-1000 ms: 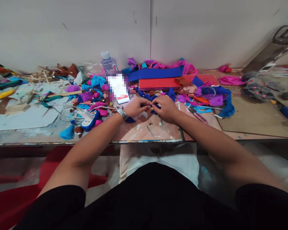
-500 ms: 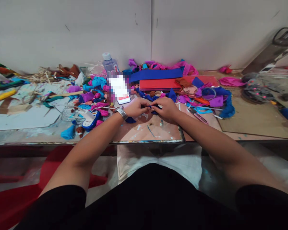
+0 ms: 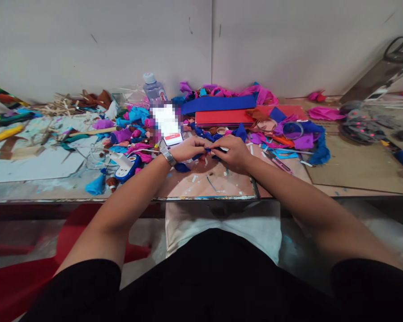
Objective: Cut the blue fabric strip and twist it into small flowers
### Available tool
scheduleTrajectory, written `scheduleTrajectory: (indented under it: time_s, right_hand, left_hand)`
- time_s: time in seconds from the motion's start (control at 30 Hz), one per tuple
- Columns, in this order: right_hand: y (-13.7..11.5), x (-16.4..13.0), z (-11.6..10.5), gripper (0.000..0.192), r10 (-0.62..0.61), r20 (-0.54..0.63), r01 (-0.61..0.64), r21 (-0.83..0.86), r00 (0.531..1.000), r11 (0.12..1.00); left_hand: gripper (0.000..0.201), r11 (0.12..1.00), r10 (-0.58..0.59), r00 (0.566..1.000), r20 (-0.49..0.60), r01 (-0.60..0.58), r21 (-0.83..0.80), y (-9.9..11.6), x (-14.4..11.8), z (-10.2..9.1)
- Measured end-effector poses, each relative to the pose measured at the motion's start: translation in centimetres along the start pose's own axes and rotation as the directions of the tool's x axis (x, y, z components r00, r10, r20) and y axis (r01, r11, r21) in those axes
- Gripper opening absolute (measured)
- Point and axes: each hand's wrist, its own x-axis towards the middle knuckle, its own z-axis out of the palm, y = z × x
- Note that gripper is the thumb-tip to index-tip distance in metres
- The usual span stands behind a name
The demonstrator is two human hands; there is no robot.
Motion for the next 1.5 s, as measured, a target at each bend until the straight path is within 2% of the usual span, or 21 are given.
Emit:
scheduleTrajectory:
  time_s: [0.17, 0.33, 0.53, 0.7, 1.03, 1.3, 1.4, 1.5]
  right_hand:
    - [-0.1, 0.1, -0.2, 0.019, -0.037, 0.016, 0.037, 0.002, 0.999, 0.999]
    - [0.1, 0.1, -0.2, 0.020, -0.007, 0.009, 0.007, -0.004, 1.000, 1.000]
    - [-0.4, 0.1, -0.4, 0.021, 0.011, 0.038, -0.009, -0.042, 0.999, 0.999]
    - [-0.6, 0.1, -0.5, 0.019, -0.002, 0.025, 0.004, -0.075, 1.000, 0.997]
    - [-0.4, -0.1, -0.2, 0.016, 0.062, -0.012, -0.063, -0.108, 0.998, 0.992]
    - [-0.7, 0.2, -0.3, 0.015, 0.073, -0.013, -0.074, -0.121, 0.997, 0.990]
    - [-0.5, 0.2, -0.2, 0.015, 0.079, -0.005, -0.079, -0.109, 0.997, 0.991]
    - [-0.3, 0.2, 0.1, 0.015, 0.120, -0.011, -0.121, -0.087, 0.993, 0.989]
  left_hand:
    - [0.015, 0.999, -0.016, 1.000, 0.024, 0.017, -0.048, -0.1, 0.0, 0.1]
    - [0.034, 0.994, -0.019, 0.999, -0.045, 0.014, -0.105, -0.2, -0.1, 0.5]
    - [0.041, 0.998, -0.008, 0.997, -0.075, 0.003, -0.063, -0.4, 0.1, 0.2]
    - [0.054, 0.998, 0.052, 0.996, -0.065, -0.054, -0.024, -0.3, 0.2, 0.3]
    - [0.053, 0.978, 0.154, 0.979, -0.131, -0.132, 0.163, -0.2, 0.0, 0.6]
    - [0.048, 0.970, 0.184, 0.964, -0.193, -0.146, 0.197, -0.5, 0.1, 0.8]
    - [0.041, 0.937, 0.232, 0.952, -0.201, -0.163, 0.309, -0.3, -0.1, 0.9]
    - [0.035, 0.869, 0.292, 0.930, -0.225, -0.159, 0.469, 0.0, -0.2, 1.0]
